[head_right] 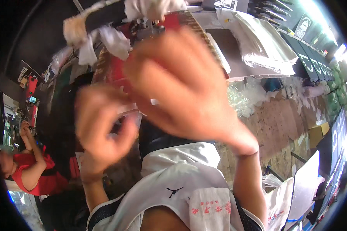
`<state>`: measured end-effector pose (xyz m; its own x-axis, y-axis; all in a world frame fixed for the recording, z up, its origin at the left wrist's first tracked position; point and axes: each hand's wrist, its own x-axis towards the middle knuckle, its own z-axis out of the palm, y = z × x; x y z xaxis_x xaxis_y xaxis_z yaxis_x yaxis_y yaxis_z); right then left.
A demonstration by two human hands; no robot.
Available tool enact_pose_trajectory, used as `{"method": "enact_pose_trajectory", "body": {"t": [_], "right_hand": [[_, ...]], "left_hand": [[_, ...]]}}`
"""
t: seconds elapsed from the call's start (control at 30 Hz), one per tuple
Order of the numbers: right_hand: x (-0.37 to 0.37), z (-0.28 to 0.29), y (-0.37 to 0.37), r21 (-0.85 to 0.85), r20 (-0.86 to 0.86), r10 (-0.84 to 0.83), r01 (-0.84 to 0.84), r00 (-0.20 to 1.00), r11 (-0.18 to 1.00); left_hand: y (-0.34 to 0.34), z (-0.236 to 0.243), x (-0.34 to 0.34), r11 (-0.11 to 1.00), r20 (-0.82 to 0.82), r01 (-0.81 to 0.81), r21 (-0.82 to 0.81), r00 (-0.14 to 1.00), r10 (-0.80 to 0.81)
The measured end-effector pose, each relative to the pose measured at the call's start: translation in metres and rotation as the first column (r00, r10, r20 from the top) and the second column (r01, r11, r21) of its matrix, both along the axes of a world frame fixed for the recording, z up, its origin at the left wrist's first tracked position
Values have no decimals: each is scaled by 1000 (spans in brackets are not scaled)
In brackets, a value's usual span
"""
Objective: The person places white tote bags onto a screen printing press, applies a printed design using a manual screen press, and then removes and stacks the bags.
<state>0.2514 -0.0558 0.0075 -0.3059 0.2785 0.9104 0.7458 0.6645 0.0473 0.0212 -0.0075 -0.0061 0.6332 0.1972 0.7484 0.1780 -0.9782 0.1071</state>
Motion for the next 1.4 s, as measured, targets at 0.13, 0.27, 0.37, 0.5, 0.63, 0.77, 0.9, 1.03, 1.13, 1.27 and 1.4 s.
{"method": "enact_pose_trajectory", "body": {"t": [0.13,0.27,0.37,0.5,0.63,0.77,0.9,1.03,1.13,1.27,1.4], "right_hand": [[-8,-57,-29,-610,-51,233,-215,971,763],[-12,-114,-18,-684,-24,-3,-14,1000,729],[2,-145,-7,-680,82,-134,153,988,717],[23,-162,12,-692,175,-256,304,951,655],[29,-168,18,-688,225,-248,334,942,644],[22,-172,7,-666,210,-272,341,939,663],[21,-170,-8,-676,207,-261,331,943,659],[24,-155,-25,-724,181,-220,282,958,630],[27,-145,-30,-729,188,-194,270,963,629],[47,-120,-29,-765,266,-170,315,949,562],[67,-75,-19,-874,113,12,93,994,477]], "left_hand": [[-31,-63,-6,874,-298,27,-485,934,-194],[2,-135,8,899,-313,-161,-407,949,28],[27,-169,14,928,-215,-274,-253,951,222],[55,-172,20,914,-346,-338,-226,904,250],[61,-169,26,910,-429,-367,-190,865,259],[53,-164,24,909,-426,-360,-210,870,246],[39,-157,19,905,-467,-354,-237,858,214],[25,-152,9,896,-475,-349,-276,859,188],[16,-153,5,896,-449,-338,-288,874,186],[25,-130,-17,776,-270,-129,-618,961,-55],[77,-116,-38,830,-48,-240,-504,967,250]]}}
